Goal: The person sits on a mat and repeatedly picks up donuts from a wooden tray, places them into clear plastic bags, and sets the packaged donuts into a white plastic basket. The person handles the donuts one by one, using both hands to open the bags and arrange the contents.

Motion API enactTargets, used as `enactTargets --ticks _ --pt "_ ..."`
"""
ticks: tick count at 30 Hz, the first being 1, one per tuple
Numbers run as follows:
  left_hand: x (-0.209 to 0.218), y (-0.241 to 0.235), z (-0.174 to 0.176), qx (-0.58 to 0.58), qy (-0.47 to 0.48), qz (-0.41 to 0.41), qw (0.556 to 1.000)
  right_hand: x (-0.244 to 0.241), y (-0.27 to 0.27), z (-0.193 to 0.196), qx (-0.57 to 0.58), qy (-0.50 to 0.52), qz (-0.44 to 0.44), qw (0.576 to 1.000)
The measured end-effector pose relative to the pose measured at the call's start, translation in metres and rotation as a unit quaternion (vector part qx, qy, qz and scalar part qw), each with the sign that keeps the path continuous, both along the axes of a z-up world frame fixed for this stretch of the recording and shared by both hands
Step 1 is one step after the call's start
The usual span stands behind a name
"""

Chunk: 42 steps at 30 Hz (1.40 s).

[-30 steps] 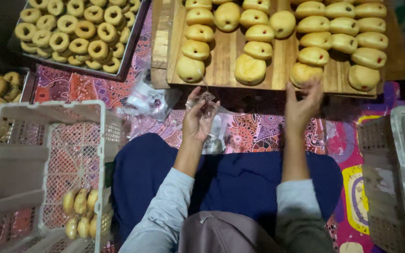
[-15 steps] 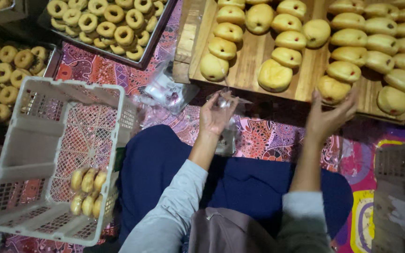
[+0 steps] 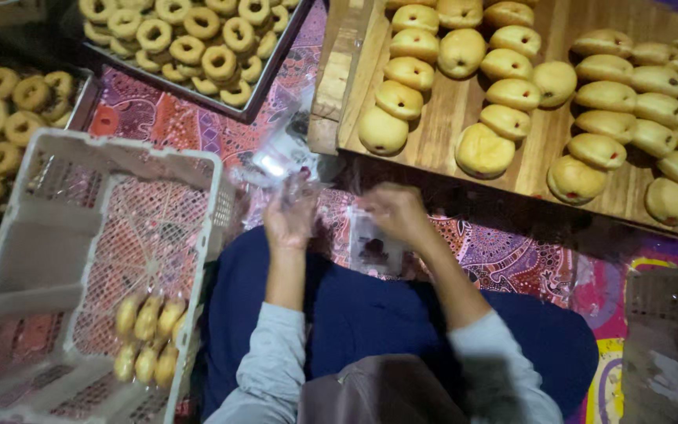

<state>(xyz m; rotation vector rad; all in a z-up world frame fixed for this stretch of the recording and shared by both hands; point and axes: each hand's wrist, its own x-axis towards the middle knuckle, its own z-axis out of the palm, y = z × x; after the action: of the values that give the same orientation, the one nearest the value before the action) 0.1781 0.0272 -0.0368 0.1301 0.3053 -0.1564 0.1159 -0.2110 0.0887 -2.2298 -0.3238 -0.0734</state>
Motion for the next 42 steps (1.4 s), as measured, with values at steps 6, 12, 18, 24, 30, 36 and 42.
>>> enactTargets --ticks 6,12,18,24,30,36,42 --pt "0.012 -0.011 -0.018 -0.054 0.043 0.000 0.998 0.037 -0.076 0.037 -0.034 0.060 -0.208 0.976" --pt "0.019 -0.032 -0.007 -0.043 0.068 -0.009 0.997 0.193 -0.141 0.004 -0.287 -0.052 -0.372 0.881" --pt "0.028 -0.030 -0.006 -0.037 0.063 -0.049 0.996 0.215 -0.139 -0.024 -0.203 -0.034 -0.460 0.864" --pt "0.039 -0.036 0.000 -0.141 0.116 0.010 0.983 0.069 -0.057 0.057 0.159 -0.049 -0.336 0.927" --pt "-0.003 -0.084 0.026 -0.009 -0.081 -0.004 0.997 -0.027 0.060 0.028 0.044 -0.023 -0.215 0.975" --pt "-0.046 -0.079 0.053 0.028 -0.172 0.051 0.983 -0.046 0.090 0.018 0.028 -0.236 -0.207 0.949" --pt "-0.107 -0.100 0.084 0.338 -0.168 0.018 0.926 -0.032 0.067 0.013 0.076 -0.073 -0.256 0.961"
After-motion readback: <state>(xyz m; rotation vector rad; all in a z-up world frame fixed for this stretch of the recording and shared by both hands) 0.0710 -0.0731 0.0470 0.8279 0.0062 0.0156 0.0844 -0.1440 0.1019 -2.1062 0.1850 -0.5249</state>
